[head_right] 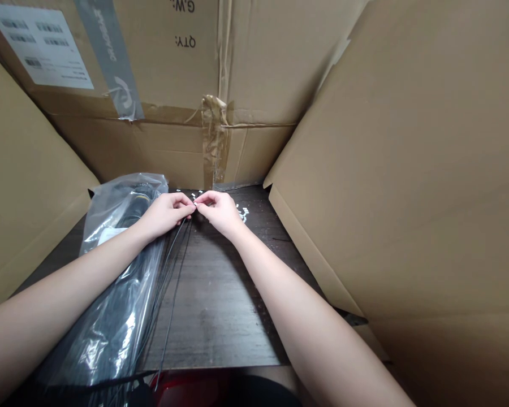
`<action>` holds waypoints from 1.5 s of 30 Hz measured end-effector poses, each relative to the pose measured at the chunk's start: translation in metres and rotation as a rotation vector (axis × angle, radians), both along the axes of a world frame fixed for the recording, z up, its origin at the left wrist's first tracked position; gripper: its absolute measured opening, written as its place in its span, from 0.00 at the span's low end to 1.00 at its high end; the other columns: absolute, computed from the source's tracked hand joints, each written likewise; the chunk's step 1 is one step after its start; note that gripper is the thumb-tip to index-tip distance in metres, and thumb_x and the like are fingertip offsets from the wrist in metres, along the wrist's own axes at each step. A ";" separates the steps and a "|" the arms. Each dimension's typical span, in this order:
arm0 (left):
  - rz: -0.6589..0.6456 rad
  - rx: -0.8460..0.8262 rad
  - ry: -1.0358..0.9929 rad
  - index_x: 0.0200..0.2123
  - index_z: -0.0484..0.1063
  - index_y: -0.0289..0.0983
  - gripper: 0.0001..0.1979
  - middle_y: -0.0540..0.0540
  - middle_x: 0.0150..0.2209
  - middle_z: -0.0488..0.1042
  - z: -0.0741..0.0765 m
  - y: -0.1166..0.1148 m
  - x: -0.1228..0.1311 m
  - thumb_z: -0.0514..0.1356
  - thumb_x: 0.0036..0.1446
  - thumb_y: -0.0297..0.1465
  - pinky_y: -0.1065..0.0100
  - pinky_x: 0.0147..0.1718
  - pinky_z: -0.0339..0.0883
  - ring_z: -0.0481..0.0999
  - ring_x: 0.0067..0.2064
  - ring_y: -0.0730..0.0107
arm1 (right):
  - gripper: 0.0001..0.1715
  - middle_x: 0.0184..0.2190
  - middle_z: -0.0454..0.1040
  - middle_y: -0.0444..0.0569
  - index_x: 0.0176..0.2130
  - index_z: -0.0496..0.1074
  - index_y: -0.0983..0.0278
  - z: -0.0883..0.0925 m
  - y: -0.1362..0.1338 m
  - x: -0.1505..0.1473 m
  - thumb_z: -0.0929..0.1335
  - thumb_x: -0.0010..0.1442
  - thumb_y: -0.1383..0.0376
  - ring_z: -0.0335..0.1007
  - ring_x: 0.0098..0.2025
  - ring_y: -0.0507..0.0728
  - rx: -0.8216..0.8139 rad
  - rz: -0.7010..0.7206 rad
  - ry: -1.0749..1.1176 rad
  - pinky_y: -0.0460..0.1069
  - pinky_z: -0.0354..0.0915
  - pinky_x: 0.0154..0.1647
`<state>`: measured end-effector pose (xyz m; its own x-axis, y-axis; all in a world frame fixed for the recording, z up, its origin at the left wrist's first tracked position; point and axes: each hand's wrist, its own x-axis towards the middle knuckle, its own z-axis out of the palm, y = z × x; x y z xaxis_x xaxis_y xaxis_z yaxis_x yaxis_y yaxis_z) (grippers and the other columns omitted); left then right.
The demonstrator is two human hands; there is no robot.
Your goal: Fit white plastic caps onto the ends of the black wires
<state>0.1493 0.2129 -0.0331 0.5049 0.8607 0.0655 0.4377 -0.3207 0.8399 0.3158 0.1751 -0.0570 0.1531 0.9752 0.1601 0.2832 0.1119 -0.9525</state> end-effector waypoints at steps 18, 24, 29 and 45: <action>0.037 -0.039 0.008 0.34 0.76 0.35 0.08 0.49 0.26 0.75 0.003 -0.005 0.002 0.61 0.57 0.34 0.75 0.17 0.61 0.73 0.23 0.73 | 0.09 0.27 0.75 0.45 0.35 0.76 0.65 -0.003 0.002 0.001 0.70 0.57 0.61 0.65 0.23 0.49 -0.012 -0.007 -0.076 0.44 0.63 0.22; 0.065 -0.055 -0.006 0.35 0.77 0.35 0.08 0.48 0.25 0.74 0.002 -0.004 0.003 0.62 0.56 0.33 0.75 0.15 0.62 0.73 0.23 0.72 | 0.10 0.27 0.74 0.45 0.34 0.75 0.65 -0.001 0.001 -0.001 0.69 0.58 0.59 0.65 0.23 0.49 -0.026 0.018 -0.030 0.44 0.65 0.22; 0.060 -0.008 -0.006 0.34 0.78 0.35 0.10 0.49 0.23 0.73 0.001 -0.003 0.002 0.62 0.55 0.36 0.74 0.15 0.63 0.72 0.23 0.71 | 0.10 0.26 0.72 0.44 0.33 0.74 0.64 0.001 0.001 -0.001 0.70 0.57 0.59 0.63 0.22 0.49 -0.035 0.025 -0.019 0.44 0.65 0.22; 0.081 0.032 0.046 0.32 0.78 0.35 0.10 0.53 0.19 0.70 0.004 -0.003 0.001 0.62 0.54 0.36 0.71 0.20 0.60 0.64 0.18 0.75 | 0.09 0.26 0.71 0.43 0.31 0.71 0.63 -0.001 0.001 0.003 0.69 0.54 0.60 0.63 0.23 0.49 -0.041 0.073 -0.046 0.45 0.63 0.24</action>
